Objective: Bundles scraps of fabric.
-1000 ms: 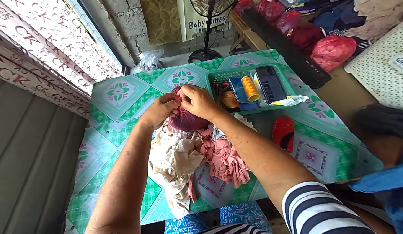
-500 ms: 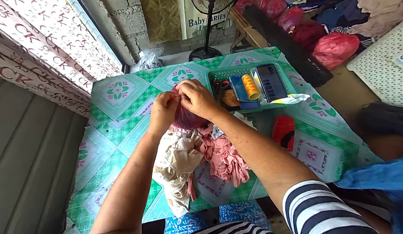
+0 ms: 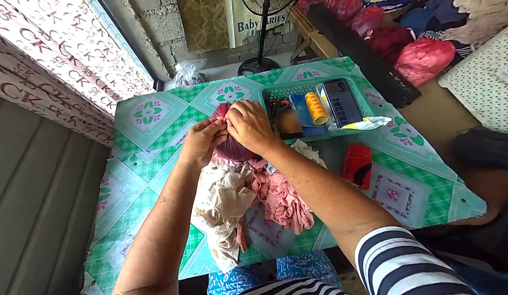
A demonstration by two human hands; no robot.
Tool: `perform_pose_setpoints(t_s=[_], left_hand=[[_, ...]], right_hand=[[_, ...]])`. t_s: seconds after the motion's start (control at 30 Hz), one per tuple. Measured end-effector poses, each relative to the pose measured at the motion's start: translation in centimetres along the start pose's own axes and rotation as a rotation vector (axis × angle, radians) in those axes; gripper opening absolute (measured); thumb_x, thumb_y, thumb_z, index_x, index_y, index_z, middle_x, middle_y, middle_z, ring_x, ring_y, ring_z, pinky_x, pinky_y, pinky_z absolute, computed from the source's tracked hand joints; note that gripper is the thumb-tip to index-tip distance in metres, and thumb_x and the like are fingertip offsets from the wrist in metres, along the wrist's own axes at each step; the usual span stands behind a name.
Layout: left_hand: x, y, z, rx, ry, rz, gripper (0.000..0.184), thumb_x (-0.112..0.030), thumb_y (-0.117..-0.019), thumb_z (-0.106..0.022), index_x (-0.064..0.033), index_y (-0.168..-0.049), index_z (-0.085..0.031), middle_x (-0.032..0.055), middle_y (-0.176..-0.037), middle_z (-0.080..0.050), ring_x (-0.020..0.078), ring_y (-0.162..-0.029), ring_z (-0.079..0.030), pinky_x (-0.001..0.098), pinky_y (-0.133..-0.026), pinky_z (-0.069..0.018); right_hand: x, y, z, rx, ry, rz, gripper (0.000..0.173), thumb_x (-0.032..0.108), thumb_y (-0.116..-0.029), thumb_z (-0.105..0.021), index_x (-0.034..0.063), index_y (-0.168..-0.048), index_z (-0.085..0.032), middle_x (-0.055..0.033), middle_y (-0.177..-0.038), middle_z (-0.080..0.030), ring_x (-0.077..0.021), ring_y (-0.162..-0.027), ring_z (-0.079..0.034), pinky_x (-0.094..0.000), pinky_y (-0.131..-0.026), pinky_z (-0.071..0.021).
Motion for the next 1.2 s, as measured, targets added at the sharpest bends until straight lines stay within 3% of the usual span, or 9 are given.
perform_pose_setpoints(t_s=[0.37,0.47,0.57,0.63,0.77,0.87,1.0,1.1,1.2], left_hand=[[0.1,-1.4,3.0,-0.096,-0.676,-0.426,0.019,-0.019,-0.1019,-0.062,-0.0008,-0.107,-0.066,0.0076,-0.091,-0.067,0.0110,-0.076,-0.063,0.0327,-0.073,-0.0544],[2.7,-0.6,3.3,-0.029,-0.381,-0.213,0.047,-0.031,-0.1062,-0.055,-0.0062,-0.144,-0.042,0.0142,-0.133,-0.058,0.0214,-0.111,-0.063,0.0424,-0.092,-0.0555],[6.1,-0.8,3.2,-0.022,-0.180,0.051,0.057,-0.042,-0.1114,-0.036,-0.0128,-0.159,-0.025,0.0180,-0.133,-0.062,0.0263,-0.105,-0.070,0.0433,-0.086,-0.0609],[7.3,-1.1,3.1,-0.057,-0.155,0.151,0.053,-0.041,-0.1131,-0.024,-0.0151,-0.160,-0.022,0.0174,-0.127,-0.064,0.0268,-0.101,-0.069,0.0446,-0.081,-0.0597],[5.9,0.4,1.7,-0.105,-0.150,0.106,0.050,-0.032,-0.1131,-0.023,-0.0167,-0.161,-0.020,0.0172,-0.134,-0.056,0.0274,-0.109,-0.064,0.0473,-0.083,-0.0570],[2.6,2.8,-0.3,-0.042,-0.256,-0.139,0.061,-0.027,-0.1068,-0.042,-0.0070,-0.159,-0.019,0.0150,-0.135,-0.055,0.0178,-0.107,-0.067,0.0369,-0.084,-0.0606],[-3.3,9.1,-4.9,0.116,-0.408,-0.762,0.085,-0.044,-0.0978,-0.065,0.0094,-0.150,-0.026,0.0116,-0.140,-0.054,0.0070,-0.124,-0.059,0.0256,-0.102,-0.0538],[-8.9,12.3,-11.8,0.300,-0.514,-1.164,0.058,-0.046,-0.0990,-0.064,-0.0157,-0.144,-0.044,-0.0101,-0.130,-0.062,-0.0007,-0.120,-0.058,0.0255,-0.105,-0.0510],[-15.7,9.8,-20.1,0.463,-0.754,-1.299,0.078,-0.047,-0.0993,-0.062,0.0028,-0.153,-0.035,0.0217,-0.152,-0.045,0.0212,-0.137,-0.051,0.0379,-0.110,-0.0484]], right_hand=[[-2.4,0.5,0.1,0.143,-0.001,-0.135,0.012,0.009,-0.0896,-0.063,-0.0016,-0.086,-0.066,-0.0199,-0.092,-0.068,-0.0385,-0.095,-0.067,-0.0521,-0.080,-0.0504],[-4.4,1.1,-0.5,0.312,-0.221,-0.366,0.053,0.038,-0.0928,-0.070,-0.0023,-0.126,-0.063,-0.0235,-0.125,-0.065,-0.0395,-0.117,-0.063,-0.0572,-0.093,-0.0527],[-4.8,2.5,-2.1,0.476,-0.346,-0.479,0.113,0.059,-0.0687,-0.089,0.0159,-0.159,-0.038,-0.0256,-0.143,-0.055,-0.0422,-0.124,-0.059,-0.0624,-0.098,-0.0515],[-3.4,3.2,-3.1,0.599,-0.331,-0.468,0.120,0.057,-0.0625,-0.093,0.0262,-0.162,-0.033,-0.0292,-0.149,-0.046,-0.0470,-0.131,-0.051,-0.0653,-0.100,-0.0479],[-0.9,3.2,-3.3,0.735,-0.286,-0.497,0.103,0.034,-0.0778,-0.088,0.0297,-0.162,-0.029,-0.0330,-0.156,-0.031,-0.0533,-0.138,-0.039,-0.0679,-0.093,-0.0491],[0.1,3.0,-0.2,0.506,-0.284,-0.490,0.081,0.023,-0.0830,-0.083,0.0224,-0.155,-0.045,-0.0311,-0.151,-0.040,-0.0484,-0.136,-0.045,-0.0585,-0.095,-0.0522],[2.9,3.2,9.3,-0.249,-0.258,-0.196,0.044,0.019,-0.0811,-0.079,0.0115,-0.123,-0.070,-0.0350,-0.134,-0.056,-0.0500,-0.124,-0.058,-0.0583,-0.094,-0.0545],[2.2,2.1,17.7,-0.612,-0.290,-0.040,0.025,0.026,-0.0990,-0.065,0.0142,-0.122,-0.066,-0.0229,-0.128,-0.060,-0.0285,-0.121,-0.060,-0.0448,-0.101,-0.0524],[-4.4,-1.7,25.4,-0.736,0.230,-0.059,0.033,0.027,-0.0984,-0.065,0.0043,-0.123,-0.064,-0.0279,-0.123,-0.057,-0.0333,-0.121,-0.055,-0.0430,-0.103,-0.0444]])
Point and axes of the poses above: each hand's wrist, its own y-axis away from the middle knuckle, its own z-axis out of the back of the hand, x = y × z, the point moved 7 cm from there along -y, towards the middle knuckle
